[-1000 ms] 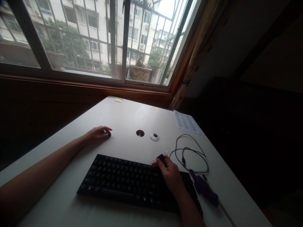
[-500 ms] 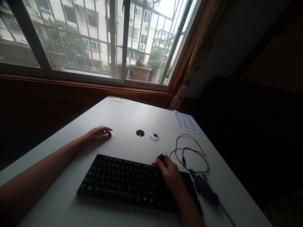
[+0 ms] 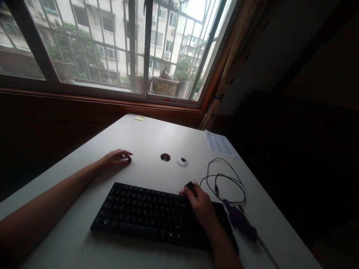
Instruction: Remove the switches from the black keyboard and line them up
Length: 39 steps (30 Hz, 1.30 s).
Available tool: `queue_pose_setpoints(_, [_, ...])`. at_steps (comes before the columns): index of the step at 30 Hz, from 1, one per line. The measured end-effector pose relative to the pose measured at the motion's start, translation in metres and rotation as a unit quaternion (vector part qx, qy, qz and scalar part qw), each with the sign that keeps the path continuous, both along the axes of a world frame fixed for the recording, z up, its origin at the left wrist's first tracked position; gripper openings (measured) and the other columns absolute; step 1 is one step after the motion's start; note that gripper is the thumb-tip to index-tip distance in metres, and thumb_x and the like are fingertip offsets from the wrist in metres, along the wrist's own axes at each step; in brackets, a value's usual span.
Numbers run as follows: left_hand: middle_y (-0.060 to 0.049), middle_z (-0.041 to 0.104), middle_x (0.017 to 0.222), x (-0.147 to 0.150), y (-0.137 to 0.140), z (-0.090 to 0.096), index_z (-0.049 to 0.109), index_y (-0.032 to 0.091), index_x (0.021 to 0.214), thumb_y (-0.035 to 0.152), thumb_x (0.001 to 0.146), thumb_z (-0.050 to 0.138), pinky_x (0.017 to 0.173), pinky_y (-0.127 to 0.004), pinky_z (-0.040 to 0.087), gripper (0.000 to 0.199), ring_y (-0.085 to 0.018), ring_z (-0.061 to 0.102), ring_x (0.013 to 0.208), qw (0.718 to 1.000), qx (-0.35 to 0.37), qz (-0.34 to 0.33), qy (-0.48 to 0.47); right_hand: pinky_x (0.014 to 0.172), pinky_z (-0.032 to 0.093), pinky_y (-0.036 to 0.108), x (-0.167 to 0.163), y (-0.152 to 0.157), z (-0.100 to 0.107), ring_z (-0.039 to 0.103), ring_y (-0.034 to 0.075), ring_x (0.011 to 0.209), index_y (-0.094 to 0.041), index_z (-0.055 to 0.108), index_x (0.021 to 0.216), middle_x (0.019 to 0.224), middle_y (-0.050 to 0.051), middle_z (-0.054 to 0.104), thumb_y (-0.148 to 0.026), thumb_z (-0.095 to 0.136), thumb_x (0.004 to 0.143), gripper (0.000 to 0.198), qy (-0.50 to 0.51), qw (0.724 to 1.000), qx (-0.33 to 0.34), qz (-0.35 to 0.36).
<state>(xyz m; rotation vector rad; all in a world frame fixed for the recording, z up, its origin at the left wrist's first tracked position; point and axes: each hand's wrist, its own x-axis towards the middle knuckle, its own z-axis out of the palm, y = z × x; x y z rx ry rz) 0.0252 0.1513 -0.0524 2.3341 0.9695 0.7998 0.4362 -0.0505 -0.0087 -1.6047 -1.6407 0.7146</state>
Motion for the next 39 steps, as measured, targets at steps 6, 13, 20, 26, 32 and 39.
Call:
queue_pose_setpoints(6, [-0.005,0.075,0.104,-0.001,0.0,-0.001,0.064,0.024,0.118,0.044,0.083,0.068,0.086,-0.033,0.05,0.041,-0.023,0.062,0.099,1.0,-0.01,-0.001,0.004,0.083,0.048,0.036,-0.001,-0.001,0.001,0.068,0.026,0.088,-0.021,0.067,0.089,0.092,0.008,0.075,-0.05,0.049,0.094,0.034,-0.01,1.0,0.0,0.0])
queue_pose_setpoints(13, [-0.006,0.075,0.102,-0.001,0.0,-0.001,0.065,0.021,0.116,0.043,0.082,0.067,0.086,-0.032,0.05,0.041,-0.022,0.063,0.097,1.0,-0.004,0.0,0.0,0.082,0.048,0.035,0.0,-0.001,0.001,0.068,0.025,0.087,-0.021,0.067,0.09,0.093,0.007,0.075,-0.051,0.049,0.094,0.035,-0.006,1.0,-0.003,0.002])
queue_pose_setpoints(20, [-0.005,0.075,0.102,-0.001,0.002,-0.003,0.064,0.022,0.116,0.043,0.083,0.067,0.085,-0.033,0.051,0.04,-0.022,0.063,0.096,1.0,0.0,-0.005,0.003,0.082,0.047,0.035,-0.001,-0.001,0.002,0.068,0.026,0.088,-0.02,0.066,0.09,0.091,0.009,0.074,-0.051,0.049,0.094,0.036,-0.005,1.0,-0.005,-0.001])
queue_pose_setpoints(26, [-0.008,0.071,0.112,-0.002,-0.003,0.0,0.064,0.021,0.12,0.047,0.08,0.071,0.091,-0.037,0.051,0.049,-0.024,0.064,0.101,0.998,-0.036,0.006,-0.042,0.083,0.047,0.036,0.0,-0.001,0.001,0.068,0.026,0.089,-0.021,0.067,0.09,0.092,0.008,0.075,-0.05,0.05,0.093,0.034,-0.005,1.0,-0.004,-0.002])
queue_pose_setpoints(32, [-0.013,0.067,0.121,-0.003,-0.017,0.015,0.066,0.018,0.116,0.052,0.087,0.062,0.091,-0.04,0.051,0.045,-0.028,0.062,0.112,0.986,-0.066,0.067,-0.135,0.081,0.048,0.035,0.0,0.0,0.001,0.068,0.026,0.087,-0.02,0.067,0.09,0.092,0.008,0.074,-0.05,0.055,0.09,0.032,-0.001,1.0,0.022,-0.013])
queue_pose_setpoints(39, [-0.01,0.068,0.105,-0.003,-0.013,0.018,0.068,0.016,0.1,0.049,0.089,0.055,0.089,-0.041,0.05,0.037,-0.027,0.062,0.103,0.97,-0.007,0.169,-0.174,0.078,0.051,0.036,-0.005,-0.001,0.005,0.067,0.024,0.083,-0.019,0.068,0.086,0.086,0.008,0.07,-0.053,0.055,0.091,0.037,0.021,0.997,0.074,-0.012])
